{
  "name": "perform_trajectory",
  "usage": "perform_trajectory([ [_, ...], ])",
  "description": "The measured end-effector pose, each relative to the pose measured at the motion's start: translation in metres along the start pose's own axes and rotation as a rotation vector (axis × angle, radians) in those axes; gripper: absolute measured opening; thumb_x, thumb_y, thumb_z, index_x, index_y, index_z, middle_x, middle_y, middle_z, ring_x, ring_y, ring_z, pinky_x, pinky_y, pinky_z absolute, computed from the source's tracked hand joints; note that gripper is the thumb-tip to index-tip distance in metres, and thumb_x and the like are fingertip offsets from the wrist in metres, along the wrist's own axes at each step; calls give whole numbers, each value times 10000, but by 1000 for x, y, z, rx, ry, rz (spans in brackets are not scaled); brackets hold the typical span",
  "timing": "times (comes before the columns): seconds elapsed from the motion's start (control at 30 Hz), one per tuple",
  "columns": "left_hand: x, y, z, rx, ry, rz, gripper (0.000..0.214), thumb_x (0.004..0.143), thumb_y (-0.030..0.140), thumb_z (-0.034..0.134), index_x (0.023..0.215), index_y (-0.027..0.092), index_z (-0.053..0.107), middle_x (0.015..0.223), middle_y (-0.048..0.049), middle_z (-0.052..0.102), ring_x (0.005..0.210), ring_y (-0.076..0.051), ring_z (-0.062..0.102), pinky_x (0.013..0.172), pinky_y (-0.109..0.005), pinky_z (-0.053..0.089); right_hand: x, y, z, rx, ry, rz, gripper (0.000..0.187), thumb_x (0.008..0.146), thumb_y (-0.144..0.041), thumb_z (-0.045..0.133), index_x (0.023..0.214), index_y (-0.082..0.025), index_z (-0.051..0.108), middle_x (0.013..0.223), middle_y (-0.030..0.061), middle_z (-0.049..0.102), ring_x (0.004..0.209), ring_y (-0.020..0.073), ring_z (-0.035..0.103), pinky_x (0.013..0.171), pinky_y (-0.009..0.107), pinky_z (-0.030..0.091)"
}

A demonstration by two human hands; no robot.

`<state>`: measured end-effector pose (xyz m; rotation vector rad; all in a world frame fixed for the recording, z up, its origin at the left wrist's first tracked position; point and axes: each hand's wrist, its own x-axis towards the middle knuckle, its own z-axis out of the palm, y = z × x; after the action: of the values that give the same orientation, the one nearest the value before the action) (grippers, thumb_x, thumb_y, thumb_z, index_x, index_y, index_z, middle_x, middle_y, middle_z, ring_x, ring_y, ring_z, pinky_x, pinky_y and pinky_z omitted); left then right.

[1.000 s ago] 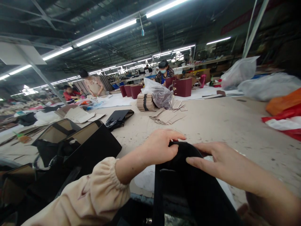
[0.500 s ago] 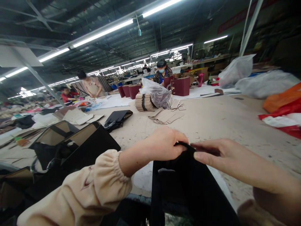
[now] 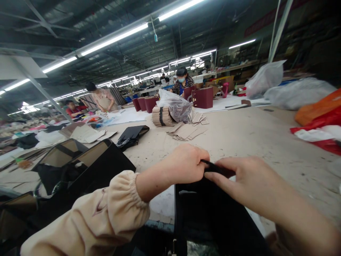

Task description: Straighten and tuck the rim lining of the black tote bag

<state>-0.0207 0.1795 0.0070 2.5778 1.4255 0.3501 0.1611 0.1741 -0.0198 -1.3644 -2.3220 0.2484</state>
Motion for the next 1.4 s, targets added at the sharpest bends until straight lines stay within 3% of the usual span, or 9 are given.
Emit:
perform_trajectory([
  [0.17,-1,-5,-5,-56,-44,69,223,801,169,507,872,243,704,819,7,714,780,-159,623,707,-236,440,3,-10,1,-102,-121,87,329,836,-390,454,611,-253,652,606,22,655,572,170,567,537,289,315],
  [0.3,-3,-9,-8,-45,-76,120,247,811,149,496,886,248,709,851,4,719,815,-161,634,742,-235,445,5,-12,3,-137,-111,63,342,854,-376,416,651,-266,668,639,25,671,629,196,596,566,303,314],
  [0.43,-3,-9,-3,0,-15,129,229,808,155,495,836,240,706,808,-8,712,768,-173,630,710,-254,446,6,-8,7,-124,-94,10,350,857,-347,412,632,-251,662,635,29,673,609,184,590,570,302,316],
  [0.6,-1,-4,1,17,-8,73,225,808,166,495,839,229,709,797,-17,714,769,-181,639,697,-266,453,7,-6,5,-69,-107,31,365,854,-355,418,588,-246,643,605,23,655,567,163,560,554,292,313],
  [0.7,-5,-9,-7,-153,-63,-4,285,802,230,570,1064,215,684,969,-44,731,888,-191,661,806,-275,481,8,-6,3,-77,-122,49,357,853,-365,411,602,-252,640,617,25,658,588,177,570,559,299,311],
  [0.83,-21,-24,-21,-461,-115,-203,653,783,293,622,1384,122,430,1133,-136,689,1005,-217,657,897,-326,492,9,-4,4,-87,-126,55,362,849,-387,415,572,-244,600,602,30,650,585,190,569,549,306,295],
  [0.97,-38,-28,-23,-467,-73,-286,496,776,321,626,1232,129,597,1103,-120,701,976,-227,660,872,-326,504,10,-3,6,-93,-117,66,364,850,-395,408,570,-244,586,603,31,651,595,201,572,551,311,289],
  [1.1,-45,-16,-19,-321,1,-233,312,736,391,672,960,180,721,829,-22,730,779,-187,649,718,-245,494,9,-7,5,-89,-124,89,370,851,-400,399,575,-246,593,608,36,652,600,204,576,556,316,295],
  [1.4,-38,-14,-9,-168,35,-270,258,830,326,560,654,162,651,570,20,567,569,-110,476,556,-227,348,9,-9,7,-89,-141,86,377,854,-423,385,576,-254,574,613,27,643,613,211,571,575,327,297],
])
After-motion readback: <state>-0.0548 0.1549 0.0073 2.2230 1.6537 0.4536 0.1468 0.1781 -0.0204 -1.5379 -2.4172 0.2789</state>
